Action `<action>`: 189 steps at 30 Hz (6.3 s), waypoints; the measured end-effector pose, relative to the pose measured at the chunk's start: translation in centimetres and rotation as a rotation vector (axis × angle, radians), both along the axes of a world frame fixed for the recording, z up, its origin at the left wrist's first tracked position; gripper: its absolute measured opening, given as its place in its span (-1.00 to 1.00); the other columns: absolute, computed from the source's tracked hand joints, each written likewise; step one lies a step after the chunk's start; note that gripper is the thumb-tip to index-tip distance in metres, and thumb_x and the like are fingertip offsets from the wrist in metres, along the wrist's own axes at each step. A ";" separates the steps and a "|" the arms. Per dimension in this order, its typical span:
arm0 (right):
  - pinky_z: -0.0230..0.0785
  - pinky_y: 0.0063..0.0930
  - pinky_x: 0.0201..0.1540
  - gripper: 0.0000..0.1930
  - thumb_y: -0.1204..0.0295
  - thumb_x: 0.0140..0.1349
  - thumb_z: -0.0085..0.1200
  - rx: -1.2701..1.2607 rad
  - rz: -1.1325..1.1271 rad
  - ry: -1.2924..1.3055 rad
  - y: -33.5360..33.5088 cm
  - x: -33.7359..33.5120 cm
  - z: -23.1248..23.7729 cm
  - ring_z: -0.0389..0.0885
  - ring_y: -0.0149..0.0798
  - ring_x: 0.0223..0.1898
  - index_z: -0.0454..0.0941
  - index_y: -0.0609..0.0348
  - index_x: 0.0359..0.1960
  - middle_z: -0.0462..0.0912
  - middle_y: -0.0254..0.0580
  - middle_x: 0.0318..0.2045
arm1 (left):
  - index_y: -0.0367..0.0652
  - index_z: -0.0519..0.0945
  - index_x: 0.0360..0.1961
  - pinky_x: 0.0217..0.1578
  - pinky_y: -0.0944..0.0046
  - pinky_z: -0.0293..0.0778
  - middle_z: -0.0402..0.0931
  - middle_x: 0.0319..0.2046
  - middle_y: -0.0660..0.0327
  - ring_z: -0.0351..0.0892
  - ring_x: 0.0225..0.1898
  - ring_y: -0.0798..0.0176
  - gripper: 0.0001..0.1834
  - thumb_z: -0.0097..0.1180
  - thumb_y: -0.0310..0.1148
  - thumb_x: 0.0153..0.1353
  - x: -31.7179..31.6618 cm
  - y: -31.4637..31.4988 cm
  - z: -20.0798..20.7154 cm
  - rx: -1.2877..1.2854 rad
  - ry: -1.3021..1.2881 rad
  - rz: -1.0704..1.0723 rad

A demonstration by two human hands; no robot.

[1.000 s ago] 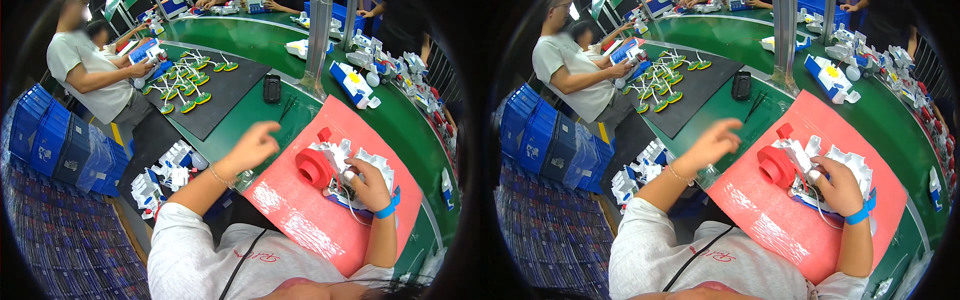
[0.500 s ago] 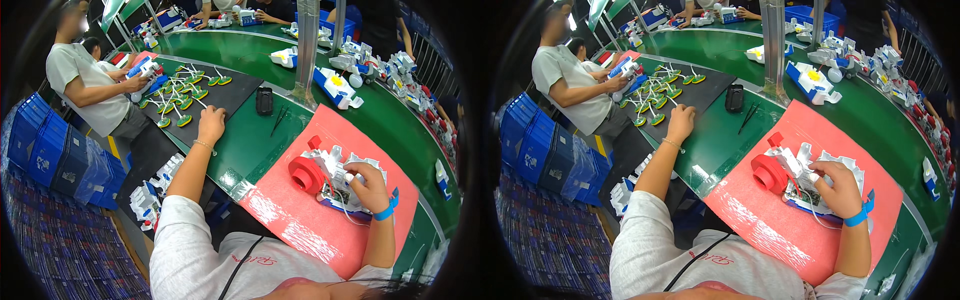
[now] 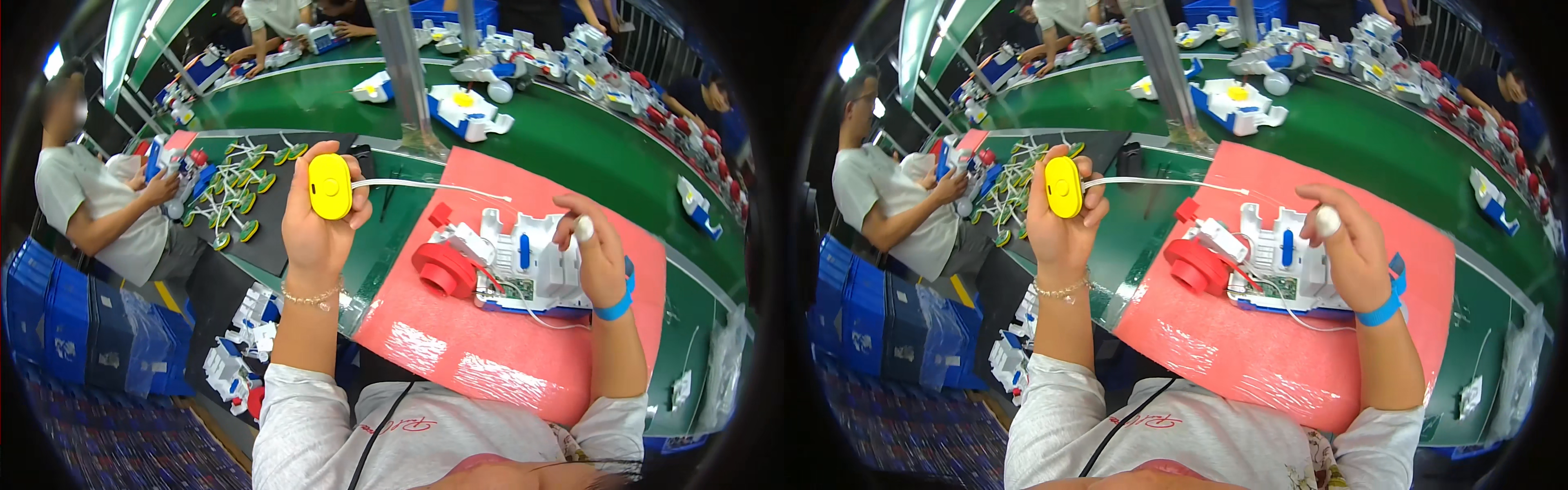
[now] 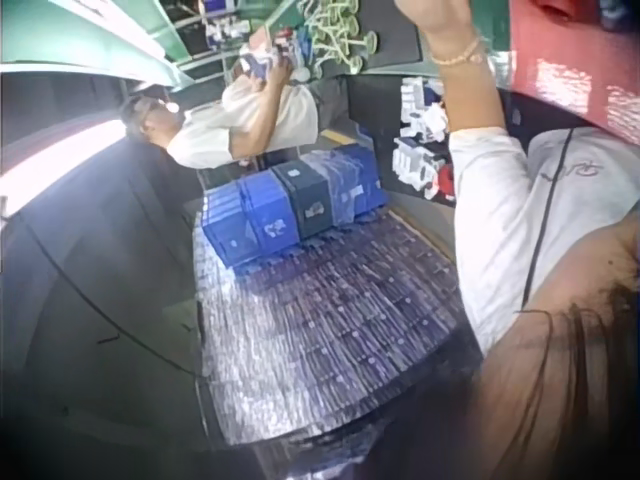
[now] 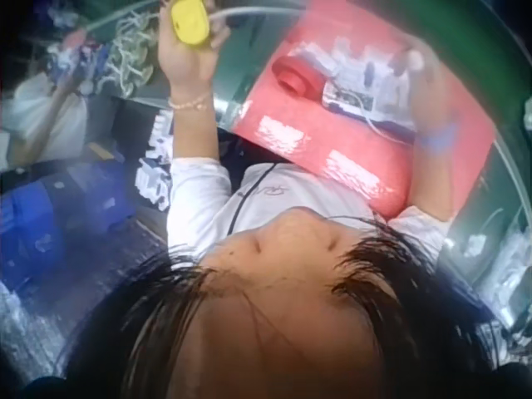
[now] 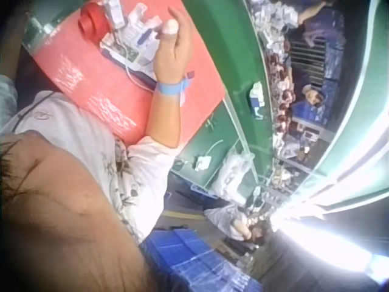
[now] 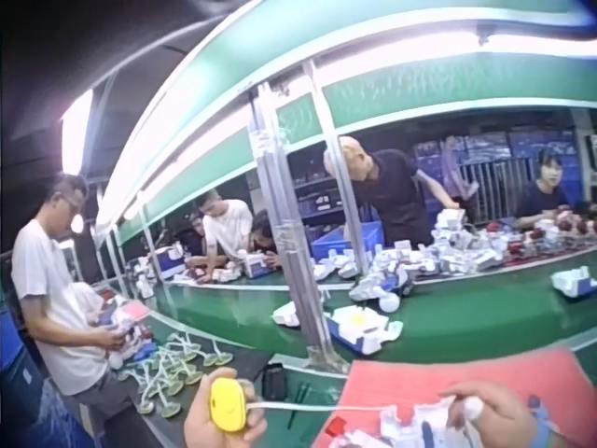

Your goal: The person assembles a small electronic device on a pink foam pad. They connect wires to a circuit board, attach a red plastic component, and secure a yellow circular part. The person handles the device with both hands, occasionally using a tool to manipulate small parts.

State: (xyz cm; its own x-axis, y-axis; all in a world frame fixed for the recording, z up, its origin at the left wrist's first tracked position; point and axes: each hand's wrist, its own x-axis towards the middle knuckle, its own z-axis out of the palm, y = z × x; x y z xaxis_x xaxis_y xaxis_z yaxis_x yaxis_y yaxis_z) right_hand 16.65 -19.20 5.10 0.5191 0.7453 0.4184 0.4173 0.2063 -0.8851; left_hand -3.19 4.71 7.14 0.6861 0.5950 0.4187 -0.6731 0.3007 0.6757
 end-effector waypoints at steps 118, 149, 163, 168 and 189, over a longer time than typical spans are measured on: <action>0.27 -0.14 -0.06 -0.69 0.70 -0.18 -0.02 -0.621 -0.032 -0.693 1.1 -1.5 -2.8 0.43 0.12 -0.15 0.51 0.28 -0.30 0.51 0.08 -0.25 | -0.26 0.50 -0.53 -0.44 0.05 0.41 0.47 -0.60 -0.04 0.49 -0.47 -0.06 -0.81 0.04 -0.32 0.02 13.4 -8.7 -2.7 0.927 0.030 0.068; 0.23 -0.27 0.01 -0.74 0.60 -0.17 -0.02 -0.741 0.000 -1.089 1.2 -0.9 -4.1 0.44 -0.09 -0.13 0.57 0.27 -0.37 0.55 -0.06 -0.32 | -0.28 0.52 -0.38 -0.35 0.11 0.40 0.49 -0.46 -0.03 0.48 -0.37 -0.02 -0.78 0.01 -0.33 0.05 13.1 -8.4 -3.2 0.936 0.091 -0.045; 0.29 -0.34 -0.06 -0.78 0.47 -0.02 0.01 -0.534 -0.097 -0.826 -1.9 2.3 -0.1 0.45 -0.19 -0.14 0.53 0.22 -0.30 0.53 -0.15 -0.28 | -0.23 0.49 -0.14 -0.25 0.47 0.32 0.44 -0.34 0.28 0.37 -0.29 0.48 -0.69 -0.02 -0.23 0.22 9.7 -5.7 -1.8 0.847 0.421 -0.103; 0.32 -0.50 -0.10 -0.68 0.24 0.16 0.00 -0.658 -0.314 -0.213 -5.2 6.7 -1.0 0.48 -0.35 -0.19 0.50 0.21 -0.17 0.52 -0.22 -0.23 | -0.25 0.48 -0.13 -0.22 0.45 0.33 0.43 -0.32 0.24 0.38 -0.26 0.45 -0.71 -0.02 -0.28 0.21 8.6 -5.1 -1.7 0.950 0.491 0.012; 0.27 -0.47 -0.02 -0.59 0.36 0.15 -0.09 -0.358 0.027 0.570 -6.5 6.1 -6.0 0.44 -0.35 -0.08 0.36 0.33 0.01 0.50 -0.20 -0.11 | -0.22 0.52 -0.23 -0.12 0.15 0.32 0.48 -0.27 0.10 0.45 -0.22 0.04 -0.78 0.05 -0.46 0.04 7.7 -4.8 -3.1 1.446 0.276 0.493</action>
State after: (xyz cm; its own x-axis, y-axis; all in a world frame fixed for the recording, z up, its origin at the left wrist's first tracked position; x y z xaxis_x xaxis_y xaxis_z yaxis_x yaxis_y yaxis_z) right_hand 22.70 -25.65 -0.86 0.5646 0.8029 -0.1912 -0.1370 -0.1373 -0.9810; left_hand 4.54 -0.12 4.04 0.7008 -0.0077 0.7133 -0.3155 -0.9001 0.3003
